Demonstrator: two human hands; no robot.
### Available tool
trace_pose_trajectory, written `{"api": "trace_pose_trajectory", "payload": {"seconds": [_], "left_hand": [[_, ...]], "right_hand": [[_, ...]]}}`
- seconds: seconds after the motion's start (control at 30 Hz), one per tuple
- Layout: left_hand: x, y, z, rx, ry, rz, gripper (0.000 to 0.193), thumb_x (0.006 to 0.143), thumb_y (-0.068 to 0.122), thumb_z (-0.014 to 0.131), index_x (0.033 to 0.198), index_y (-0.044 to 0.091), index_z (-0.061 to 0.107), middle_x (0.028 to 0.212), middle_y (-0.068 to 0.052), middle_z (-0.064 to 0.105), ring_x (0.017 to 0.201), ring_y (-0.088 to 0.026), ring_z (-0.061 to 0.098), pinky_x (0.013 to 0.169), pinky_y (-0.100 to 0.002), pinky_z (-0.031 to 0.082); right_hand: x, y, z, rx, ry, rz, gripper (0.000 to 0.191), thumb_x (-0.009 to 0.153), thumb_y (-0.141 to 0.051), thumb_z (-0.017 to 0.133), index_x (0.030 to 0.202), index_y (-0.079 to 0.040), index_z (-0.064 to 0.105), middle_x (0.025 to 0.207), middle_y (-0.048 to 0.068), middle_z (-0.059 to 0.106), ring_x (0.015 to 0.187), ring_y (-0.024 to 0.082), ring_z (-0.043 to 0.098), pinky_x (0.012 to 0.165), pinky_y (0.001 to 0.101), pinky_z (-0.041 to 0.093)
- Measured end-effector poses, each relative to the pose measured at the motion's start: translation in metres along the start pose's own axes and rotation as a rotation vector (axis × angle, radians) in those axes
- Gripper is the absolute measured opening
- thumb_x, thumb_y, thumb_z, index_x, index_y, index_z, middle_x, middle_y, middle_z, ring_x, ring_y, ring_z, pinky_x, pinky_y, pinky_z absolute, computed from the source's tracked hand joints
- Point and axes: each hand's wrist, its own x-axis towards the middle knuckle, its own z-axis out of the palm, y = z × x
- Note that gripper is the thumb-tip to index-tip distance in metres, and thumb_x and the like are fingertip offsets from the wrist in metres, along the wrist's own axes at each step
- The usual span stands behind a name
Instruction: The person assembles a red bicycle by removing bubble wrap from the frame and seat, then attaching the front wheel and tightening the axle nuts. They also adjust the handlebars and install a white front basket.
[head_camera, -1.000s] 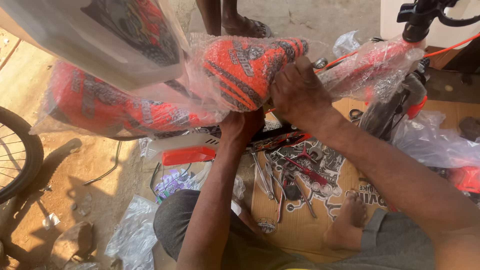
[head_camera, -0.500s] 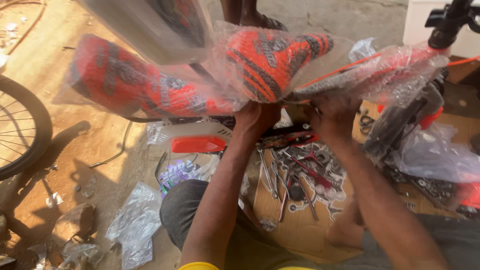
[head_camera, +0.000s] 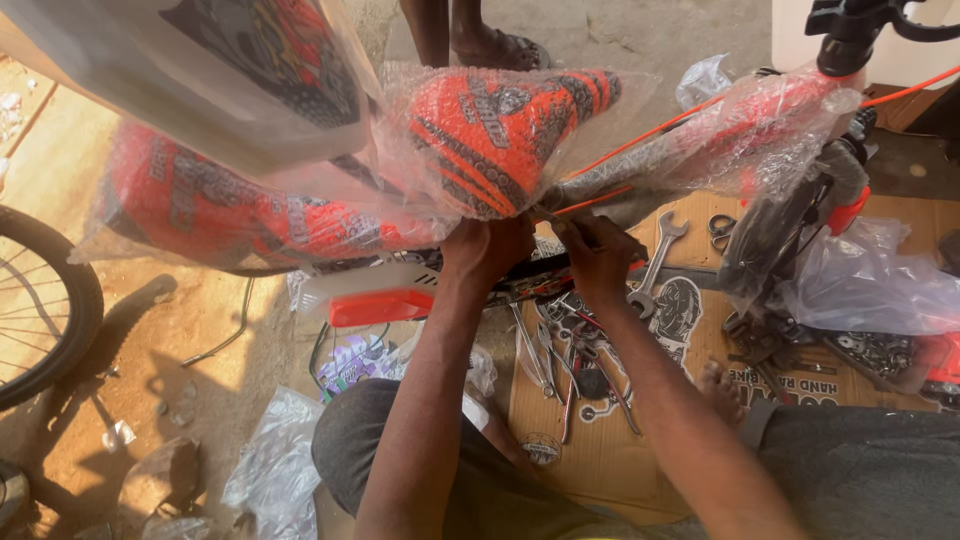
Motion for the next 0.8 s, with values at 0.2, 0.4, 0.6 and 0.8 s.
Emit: {"api": "trace_pose_trajectory", "payload": {"seconds": [0.2,0.4,0.6,0.8], "left_hand": [[0.011,0.002,0.003,0.081,-0.051,-0.063,0.023,0.094,0.018,0.063,0.114,0.009,0.068,0.101,-0.019,0.071,0.095,-0.041,0.067,0.078,-0.056,0.051],[0.01,0.003,-0.001,0.099,0.172,0.15,0.033,0.085,0.012,0.065,0.117,0.004,0.068,0.106,-0.023,0.069,0.096,-0.044,0.064,0.078,-0.058,0.05],[0.001,0.0,-0.004,0.077,0.004,0.004,0.023,0.089,0.016,0.064,0.11,0.008,0.071,0.097,-0.02,0.071,0.092,-0.041,0.066,0.076,-0.056,0.05],[0.01,0.002,0.001,0.173,-0.005,0.01,0.017,0.091,0.017,0.065,0.105,0.009,0.071,0.089,-0.018,0.071,0.083,-0.041,0.066,0.072,-0.058,0.049]], "right_hand": [[0.058,-0.033,-0.042,-1.046,-0.178,-0.987,0.033,0.091,-0.039,0.081,0.075,-0.013,0.072,0.078,0.007,0.065,0.087,0.027,0.062,0.087,0.0509,0.038],[0.06,-0.053,-0.029,-0.878,-0.124,-1.006,0.037,0.082,-0.043,0.085,0.072,-0.01,0.071,0.073,0.009,0.064,0.081,0.03,0.063,0.083,0.0514,0.041],[0.0,0.001,0.006,0.007,0.009,-0.091,0.017,0.092,-0.024,0.077,0.096,-0.008,0.074,0.076,0.007,0.066,0.069,0.025,0.059,0.069,0.0416,0.046],[0.054,-0.01,-0.041,-1.011,-0.102,-0.994,0.017,0.086,-0.031,0.077,0.085,-0.014,0.073,0.086,0.005,0.07,0.091,0.026,0.061,0.089,0.0488,0.039]]}}
